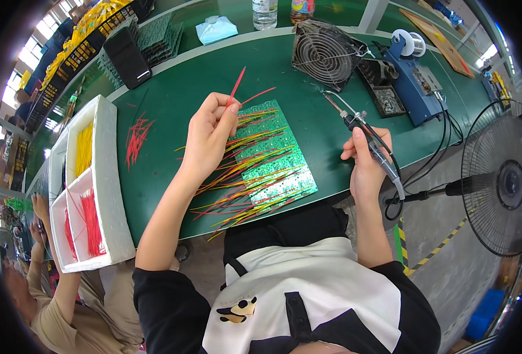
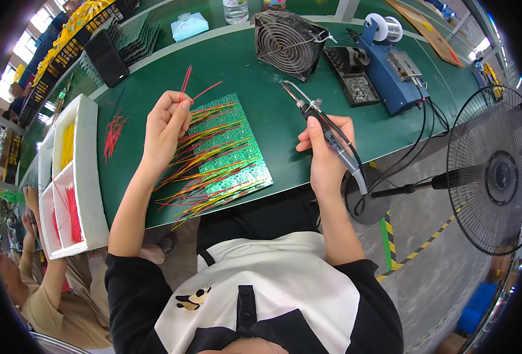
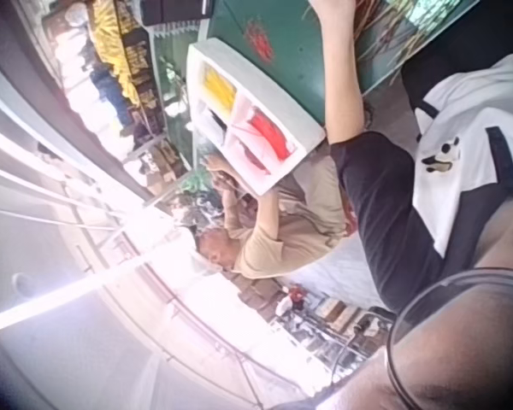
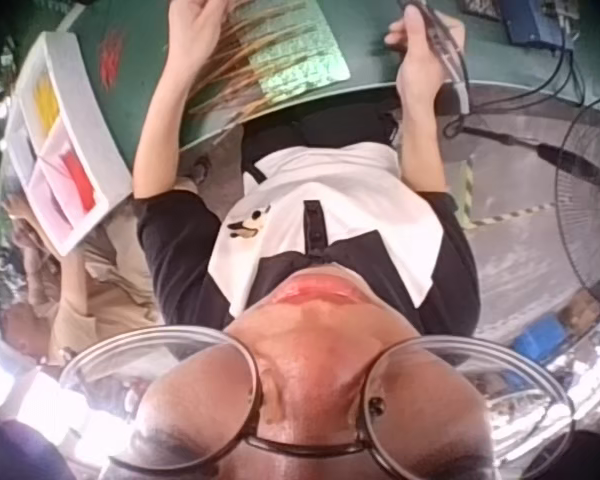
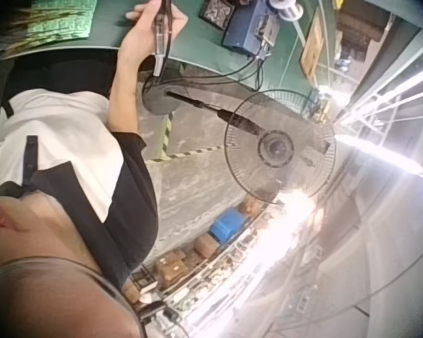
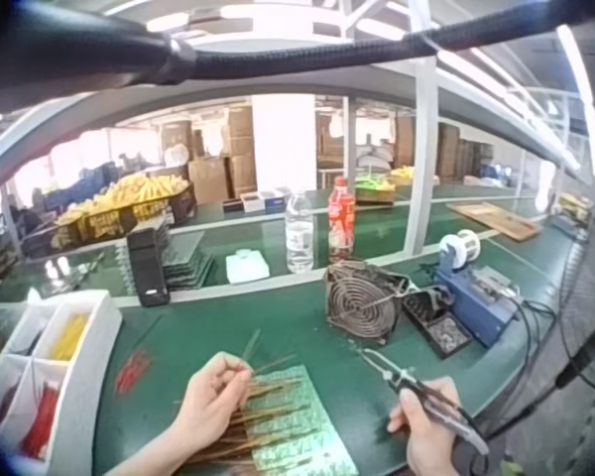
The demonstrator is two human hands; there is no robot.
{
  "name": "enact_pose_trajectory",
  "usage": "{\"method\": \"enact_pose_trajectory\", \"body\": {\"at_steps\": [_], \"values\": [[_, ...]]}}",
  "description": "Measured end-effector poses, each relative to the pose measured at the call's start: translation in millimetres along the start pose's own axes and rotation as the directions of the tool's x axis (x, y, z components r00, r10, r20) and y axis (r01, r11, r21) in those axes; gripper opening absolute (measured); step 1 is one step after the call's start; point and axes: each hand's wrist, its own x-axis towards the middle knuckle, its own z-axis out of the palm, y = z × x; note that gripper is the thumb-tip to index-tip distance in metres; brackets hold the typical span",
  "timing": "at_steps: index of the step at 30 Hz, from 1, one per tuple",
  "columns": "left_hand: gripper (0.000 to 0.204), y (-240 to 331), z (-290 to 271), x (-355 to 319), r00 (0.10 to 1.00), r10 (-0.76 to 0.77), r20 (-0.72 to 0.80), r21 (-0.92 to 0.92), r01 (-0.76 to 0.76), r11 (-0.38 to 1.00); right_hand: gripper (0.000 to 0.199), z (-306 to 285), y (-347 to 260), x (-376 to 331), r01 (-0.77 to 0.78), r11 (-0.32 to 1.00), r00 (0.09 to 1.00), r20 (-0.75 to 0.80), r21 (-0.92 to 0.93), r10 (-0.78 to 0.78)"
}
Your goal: The person takes wires from an organizer tray, positions them onto a circuit board, and solders the wires to the board with a soldering iron.
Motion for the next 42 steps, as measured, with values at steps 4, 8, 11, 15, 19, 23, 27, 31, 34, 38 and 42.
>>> {"method": "enact_pose_trajectory", "body": {"at_steps": [4, 8, 11, 15, 19, 23, 27, 31, 34, 38, 42], "values": [[0.013, 0.8, 0.7, -1.3, 1.0, -0.026, -0.009, -0.006, 0.026, 1.0, 0.021, -3.7, 2.0, -1.9, 0.009, 1.0, 1.0, 0.004, -0.007, -0.009], [0.01, -8.3, 0.1, 0.8, 1.0, -0.005, 0.029, -0.09, 0.008, 0.996, 0.021, -3.0, 1.1, -2.1, 0.003, 1.0, 1.0, 0.026, -0.026, -0.002], [0.012, -6.1, -4.2, 0.9, 0.996, -0.068, 0.059, -0.164, 0.077, 0.983, 0.021, -1.7, -0.6, -1.6, -0.01, 1.0, 1.0, 0.022, 0.004, 0.01], [0.014, -6.0, -1.1, 1.0, 0.997, -0.072, 0.035, -0.257, 0.079, 0.963, 0.021, -2.0, -1.7, -1.6, -0.018, 1.0, 1.0, 0.017, 0.022, 0.018], [0.014, -8.7, -4.8, 1.0, 0.996, -0.077, 0.034, -0.306, 0.084, 0.948, 0.02, -1.0, -2.4, -2.6, -0.018, 1.0, 0.999, 0.034, 0.014, 0.018], [0.008, -5.4, -4.8, 1.8, 0.995, -0.098, 0.001, -0.132, 0.097, 0.986, 0.02, -1.6, -3.2, -3.2, -0.019, 1.0, 0.999, 0.035, 0.018, 0.018], [0.009, -9.0, 3.1, -2.4, 1.0, -0.021, -0.013, 0.34, 0.024, 0.94, 0.02, -2.1, -2.9, -3.9, -0.014, 1.0, 0.999, 0.03, 0.014, 0.014], [0.006, -6.6, 8.2, -6.2, 0.998, 0.053, 0.035, 0.457, -0.063, 0.887, 0.017, -2.2, -2.2, -5.1, -0.009, 1.0, 0.998, 0.055, -0.03, 0.011], [0.008, -2.3, 8.3, -6.8, 0.994, 0.076, 0.076, 0.477, -0.103, 0.873, 0.017, -3.6, -3.7, -5.5, -0.016, 0.999, 0.997, 0.08, -0.034, 0.019], [0.008, -5.2, 8.0, -7.1, 0.994, 0.086, 0.061, 0.434, -0.104, 0.895, 0.018, -4.3, -4.7, -6.4, -0.042, 0.999, 0.994, 0.101, 0.002, 0.042], [0.009, -8.0, 6.9, -6.8, 0.996, 0.037, 0.075, 0.416, -0.065, 0.907, 0.019, -5.7, -4.7, -9.9, -0.055, 0.998, 0.992, 0.113, -0.002, 0.055]]}}
